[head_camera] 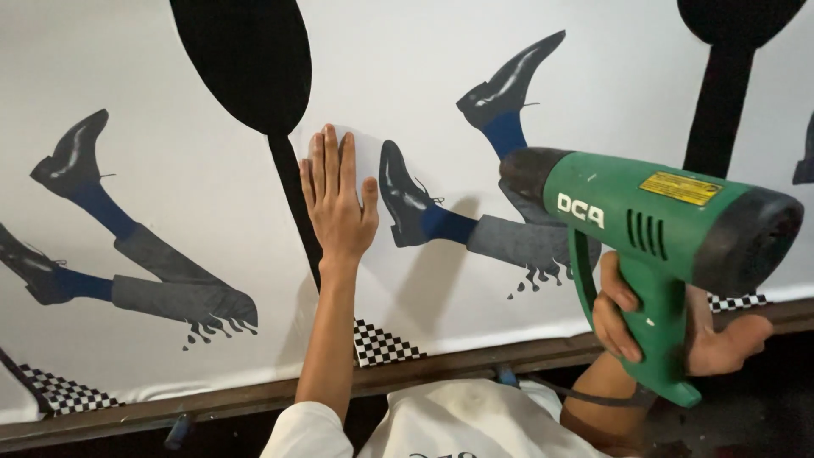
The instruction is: The person uses a green heat gun to apply heat to a large white sheet of wallpaper featuring a graphic of legs and shoes. They smooth the material against the wall with their left hand while directing the heat gun with their right hand. The person then moves the heat gun away from the wall and handles the power cord.
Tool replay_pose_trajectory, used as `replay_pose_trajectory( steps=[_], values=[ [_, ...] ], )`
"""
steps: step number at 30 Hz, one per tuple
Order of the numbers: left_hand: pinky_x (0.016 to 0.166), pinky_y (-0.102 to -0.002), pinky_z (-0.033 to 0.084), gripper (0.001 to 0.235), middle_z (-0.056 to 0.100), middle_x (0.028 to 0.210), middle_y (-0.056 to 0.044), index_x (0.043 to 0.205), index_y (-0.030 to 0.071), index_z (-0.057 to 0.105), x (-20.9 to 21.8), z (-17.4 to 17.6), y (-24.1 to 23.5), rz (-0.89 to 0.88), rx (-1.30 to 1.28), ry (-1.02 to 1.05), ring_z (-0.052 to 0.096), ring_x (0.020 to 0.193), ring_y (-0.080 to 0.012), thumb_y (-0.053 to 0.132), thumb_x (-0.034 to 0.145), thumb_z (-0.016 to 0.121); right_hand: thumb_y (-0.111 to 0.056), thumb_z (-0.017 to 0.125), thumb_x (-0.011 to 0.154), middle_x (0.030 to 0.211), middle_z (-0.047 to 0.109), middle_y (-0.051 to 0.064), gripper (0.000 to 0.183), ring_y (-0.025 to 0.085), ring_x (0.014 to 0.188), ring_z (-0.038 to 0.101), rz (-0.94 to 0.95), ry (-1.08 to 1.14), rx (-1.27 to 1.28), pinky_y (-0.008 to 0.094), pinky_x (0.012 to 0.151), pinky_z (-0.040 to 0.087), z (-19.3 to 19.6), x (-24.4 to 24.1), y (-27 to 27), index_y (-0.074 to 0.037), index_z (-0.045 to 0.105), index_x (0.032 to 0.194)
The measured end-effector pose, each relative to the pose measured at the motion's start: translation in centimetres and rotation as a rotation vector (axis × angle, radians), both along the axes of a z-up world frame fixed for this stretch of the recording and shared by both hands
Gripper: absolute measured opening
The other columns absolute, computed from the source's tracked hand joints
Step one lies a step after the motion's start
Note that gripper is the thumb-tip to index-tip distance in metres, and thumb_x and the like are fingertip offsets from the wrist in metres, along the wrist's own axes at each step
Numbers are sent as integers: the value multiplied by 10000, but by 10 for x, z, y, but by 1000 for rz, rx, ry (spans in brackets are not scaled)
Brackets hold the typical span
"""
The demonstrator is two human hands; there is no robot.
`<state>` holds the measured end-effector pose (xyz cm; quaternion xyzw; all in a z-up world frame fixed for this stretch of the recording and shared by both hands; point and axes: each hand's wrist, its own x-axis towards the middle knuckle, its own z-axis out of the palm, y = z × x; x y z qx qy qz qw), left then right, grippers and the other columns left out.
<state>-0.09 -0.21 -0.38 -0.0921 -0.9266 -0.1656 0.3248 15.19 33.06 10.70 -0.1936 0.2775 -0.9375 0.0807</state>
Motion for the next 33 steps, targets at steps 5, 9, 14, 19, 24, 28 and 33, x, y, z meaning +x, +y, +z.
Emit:
replay_pose_trajectory(
  steps=[5, 9, 14, 19, 24, 28, 33],
  values=[
    [1319, -475, 234, 580, 329, 1677, -95, 1595, 97, 439, 2, 4, 1, 10, 5, 16, 293, 1584, -266, 427, 1147, 276, -586, 828, 1008, 1074, 445, 167, 992, 146, 537, 445, -82, 0, 67, 251, 521, 402, -10, 28, 0, -65, 247, 1620],
    [1305, -480, 261, 534, 348, 1670, -104, 1589, 101, 443, 3, 9, 2, 4, 13, 30, 313, 1577, -271, 380, 1150, 319, -667, 760, 1007, 1032, 427, 130, 978, 125, 536, 471, -97, -51, 173, 285, 480, 362, -4, 48, 1, 6, 297, 1546],
    [1318, -468, 219, 553, 315, 1684, -94, 1608, 87, 418, 1, 5, -2, -14, -11, 24, 276, 1589, -270, 391, 1154, 328, -635, 780, 1021, 1063, 457, 153, 943, 146, 556, 492, -108, -58, 104, 296, 513, 367, 0, 66, 4, -81, 269, 1589],
    [1344, -471, 167, 548, 273, 1703, -85, 1626, 95, 383, 6, 2, 9, -53, 88, 25, 212, 1611, -260, 399, 1174, 327, -732, 757, 993, 1044, 444, 82, 968, 111, 542, 487, -94, -45, 187, 289, 532, 397, 7, 86, 38, -126, 299, 1593],
    [1329, -512, 121, 515, 273, 1708, -103, 1612, 87, 396, 22, -2, 56, -47, 322, -12, 195, 1619, -289, 348, 1171, 342, -627, 793, 1011, 1030, 446, 130, 945, 129, 539, 474, -198, 12, 87, 249, 510, 371, -2, 94, 98, -74, 321, 1615],
    [1329, -496, 133, 549, 318, 1690, -122, 1603, 89, 410, 45, -6, 144, -3, 227, 48, 232, 1607, -293, 393, 1159, 300, -564, 816, 1060, 1058, 461, 124, 1018, 148, 583, 486, -92, 65, 76, 268, 576, 422, -19, 92, 176, -82, 149, 1660],
    [1325, -522, 149, 484, 314, 1687, -104, 1579, 77, 453, 70, -13, 306, -117, 223, 13, 234, 1604, -299, 293, 1147, 422, -461, 824, 995, 1014, 419, 177, 870, 198, 668, 434, -128, 16, -141, 239, 497, 400, -38, 107, 302, -33, 320, 1561]
  ],
)
